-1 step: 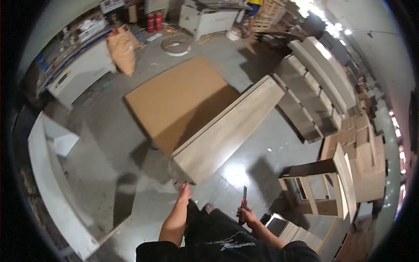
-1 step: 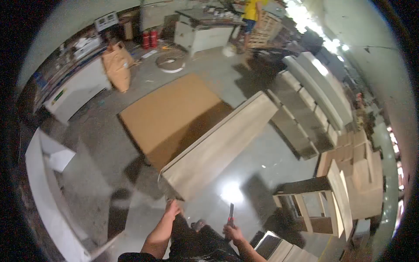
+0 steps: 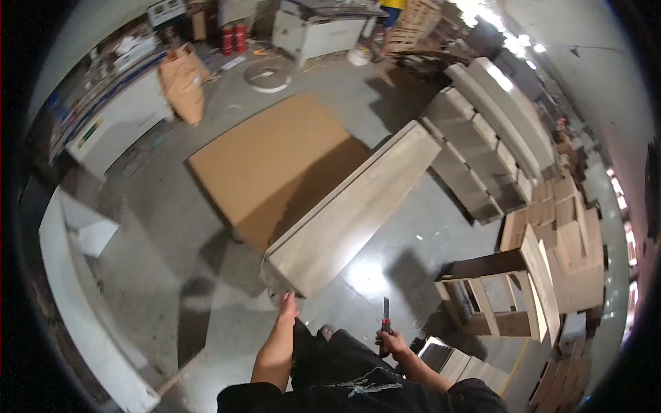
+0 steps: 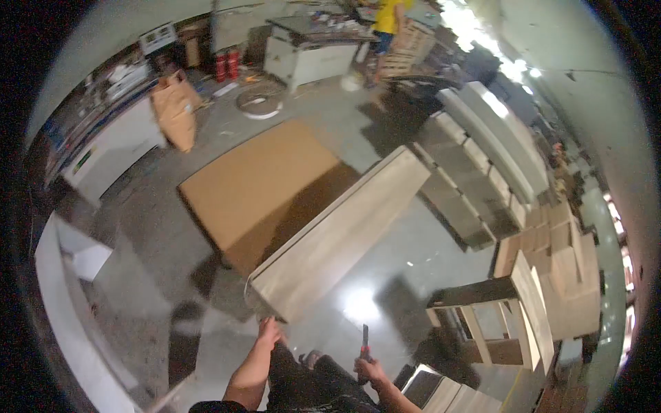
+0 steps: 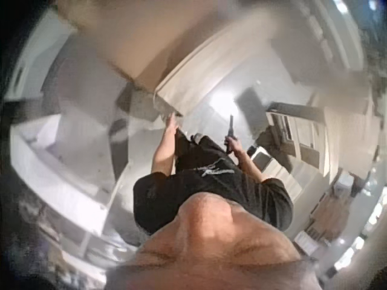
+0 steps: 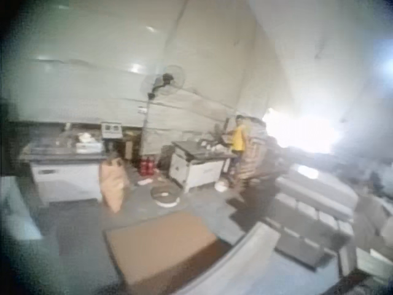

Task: Using a utility knife to trim the edges of a laminated furniture panel.

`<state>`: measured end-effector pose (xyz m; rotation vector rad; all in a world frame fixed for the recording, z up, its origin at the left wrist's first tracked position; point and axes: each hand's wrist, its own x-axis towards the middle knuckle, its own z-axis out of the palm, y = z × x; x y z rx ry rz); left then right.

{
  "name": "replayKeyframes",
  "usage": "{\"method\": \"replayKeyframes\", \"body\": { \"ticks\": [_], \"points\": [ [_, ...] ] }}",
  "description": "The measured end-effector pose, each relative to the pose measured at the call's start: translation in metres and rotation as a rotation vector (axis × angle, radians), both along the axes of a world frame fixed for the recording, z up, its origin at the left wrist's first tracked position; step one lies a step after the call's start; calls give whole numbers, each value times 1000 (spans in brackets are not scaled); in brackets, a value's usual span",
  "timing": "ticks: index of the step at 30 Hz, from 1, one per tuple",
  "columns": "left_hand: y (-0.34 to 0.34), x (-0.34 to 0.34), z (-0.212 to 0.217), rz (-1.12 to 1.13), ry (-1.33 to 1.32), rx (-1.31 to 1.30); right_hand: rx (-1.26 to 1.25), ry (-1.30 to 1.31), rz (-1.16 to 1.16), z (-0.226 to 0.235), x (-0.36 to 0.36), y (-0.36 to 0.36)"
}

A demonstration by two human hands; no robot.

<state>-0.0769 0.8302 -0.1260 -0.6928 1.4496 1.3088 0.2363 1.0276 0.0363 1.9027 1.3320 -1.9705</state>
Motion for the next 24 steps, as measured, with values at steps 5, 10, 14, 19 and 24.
{"method": "replayKeyframes", "body": {
  "ticks": [5,10,14,19,24],
  "points": [
    [53,-56,-53,46,-48,-7,186,-105,-101,1,-3,54],
    [58,-62,-91,143,-119,-161,66,-321,5,-22,-22,87],
    [50,-62,-72,231,-84,61,97,-409,211,-40,-48,136],
    [41,-36,-18,309,152,-156,212,-124,-124,-79,-101,258],
    [-33,-3,12,387,479,-513,293,23,-474,-126,-192,388]
  ]
}}
